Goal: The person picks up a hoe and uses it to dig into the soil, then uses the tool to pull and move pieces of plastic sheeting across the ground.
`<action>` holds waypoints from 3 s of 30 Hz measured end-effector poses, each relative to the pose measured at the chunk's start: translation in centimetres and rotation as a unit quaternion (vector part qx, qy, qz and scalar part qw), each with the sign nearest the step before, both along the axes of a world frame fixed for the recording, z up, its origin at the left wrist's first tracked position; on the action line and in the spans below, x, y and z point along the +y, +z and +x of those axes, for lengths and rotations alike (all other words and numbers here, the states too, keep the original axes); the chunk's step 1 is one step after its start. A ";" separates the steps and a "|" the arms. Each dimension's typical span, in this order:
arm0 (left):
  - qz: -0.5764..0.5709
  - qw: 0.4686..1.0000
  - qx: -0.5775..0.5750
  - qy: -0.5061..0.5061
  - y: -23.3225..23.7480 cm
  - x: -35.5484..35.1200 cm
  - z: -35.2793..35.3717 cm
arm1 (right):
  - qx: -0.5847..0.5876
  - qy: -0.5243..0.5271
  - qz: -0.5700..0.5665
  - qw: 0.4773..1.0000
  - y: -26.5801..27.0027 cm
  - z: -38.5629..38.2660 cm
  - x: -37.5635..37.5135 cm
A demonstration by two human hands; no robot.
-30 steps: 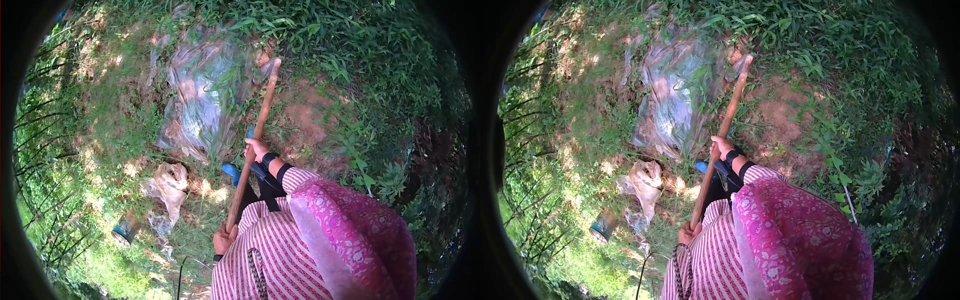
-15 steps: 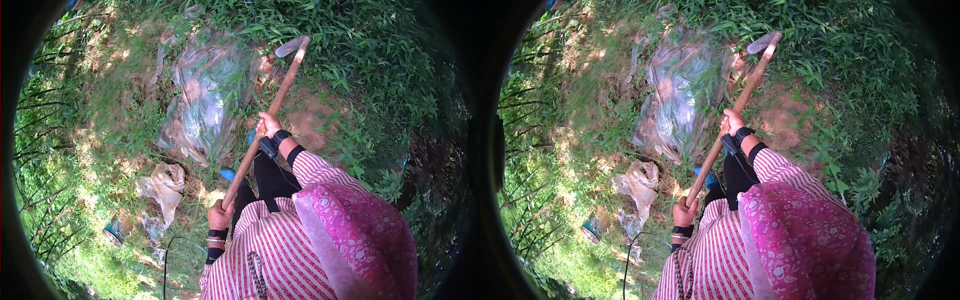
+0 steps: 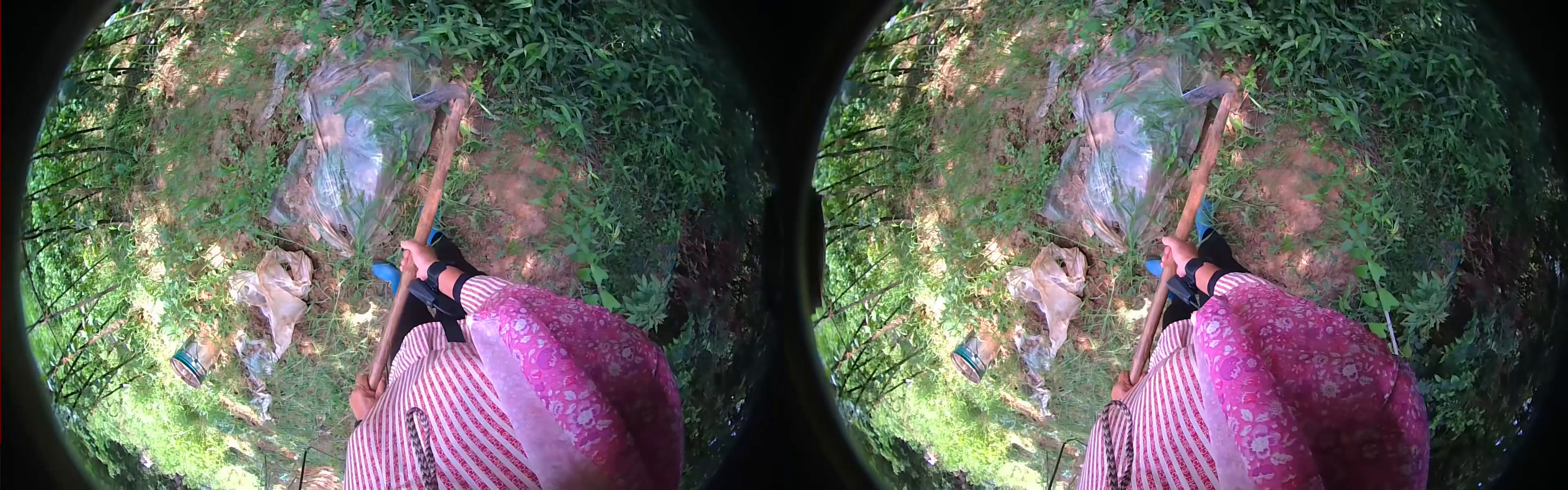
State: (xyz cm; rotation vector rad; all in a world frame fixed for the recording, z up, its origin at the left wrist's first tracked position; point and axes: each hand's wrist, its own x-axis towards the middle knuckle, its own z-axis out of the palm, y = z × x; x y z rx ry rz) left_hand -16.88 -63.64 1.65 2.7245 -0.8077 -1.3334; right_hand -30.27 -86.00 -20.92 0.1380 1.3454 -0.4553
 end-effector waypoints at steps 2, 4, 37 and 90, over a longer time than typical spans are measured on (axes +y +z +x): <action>0.087 0.996 -0.003 -0.025 1.1 -0.7 -0.5 | 0.004 -0.001 0.020 1.000 0.6 -1.4 1.3; 0.075 0.995 -0.004 -0.069 -1.0 1.3 0.1 | 0.053 0.000 0.032 0.998 1.2 -2.3 0.7; -0.053 0.981 -0.059 -0.176 -3.6 1.9 3.0 | 0.075 -0.004 0.106 0.991 -2.9 -4.7 4.2; -0.047 0.998 -0.036 -0.021 -5.8 -3.3 -0.6 | 0.133 0.027 -0.013 0.991 -4.5 1.2 -6.5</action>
